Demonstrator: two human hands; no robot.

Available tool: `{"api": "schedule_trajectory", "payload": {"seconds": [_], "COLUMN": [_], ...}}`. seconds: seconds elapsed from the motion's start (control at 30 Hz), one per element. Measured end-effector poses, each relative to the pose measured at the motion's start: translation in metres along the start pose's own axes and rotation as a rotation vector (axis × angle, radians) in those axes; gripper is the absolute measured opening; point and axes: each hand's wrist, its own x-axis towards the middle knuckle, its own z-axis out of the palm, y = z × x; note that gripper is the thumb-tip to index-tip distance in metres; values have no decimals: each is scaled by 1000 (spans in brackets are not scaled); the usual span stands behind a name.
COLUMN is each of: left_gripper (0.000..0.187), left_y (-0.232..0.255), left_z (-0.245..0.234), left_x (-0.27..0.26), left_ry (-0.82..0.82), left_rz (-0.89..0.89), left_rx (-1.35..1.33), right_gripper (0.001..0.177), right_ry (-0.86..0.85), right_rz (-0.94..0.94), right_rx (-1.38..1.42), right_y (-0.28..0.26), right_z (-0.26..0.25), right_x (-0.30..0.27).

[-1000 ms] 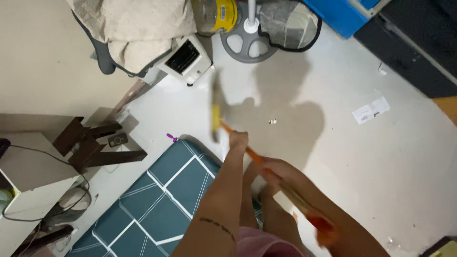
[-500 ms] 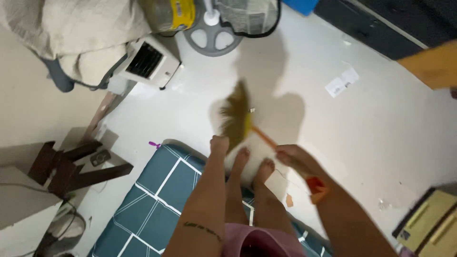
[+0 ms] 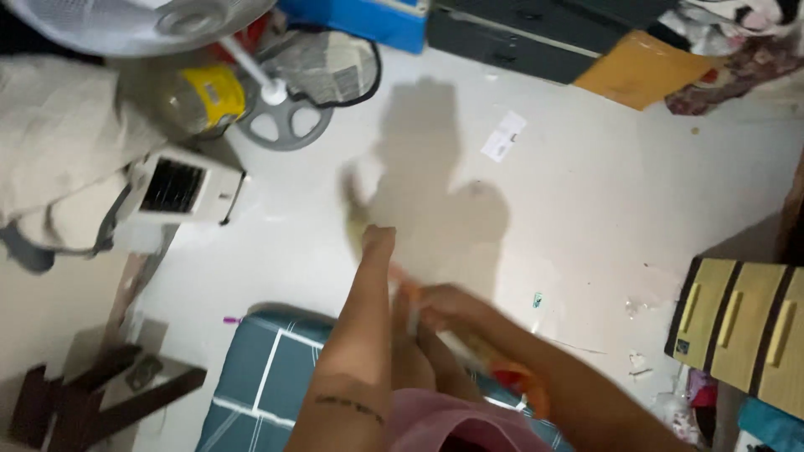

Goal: The person cleans a cluttered bedroom by first wiping a fan base with a cloth, then sweeping the floor with a broom to gather debris. Finally, the person unfolds and places a dark grey mat on the floor near the bed.

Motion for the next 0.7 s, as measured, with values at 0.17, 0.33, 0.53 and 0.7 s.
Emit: {"api": "schedule_trajectory", "payload": {"seconds": [0.17,0.33,0.53,0.7], "left_gripper": [60,57,54,58], "left_y": [-15,-9,47,112], "left_z": [21,25,59,76], "left_x": [-9,-2,-21,-24], "left_ry": [58,6,-91,-140], "left_rz": [71,163,322,428], "left_rx": [66,388,443,291], "right_gripper": [22,29,22,18], "right_ry": [-100,28,383,558], "right_rz": [-141,-369,-405,43], "right_rx": [61,122,386,588], "right_y": [5,65,107,76], "right_z": [6,-74,-189,-204], "right_x": [22,14,-87,-113]}}
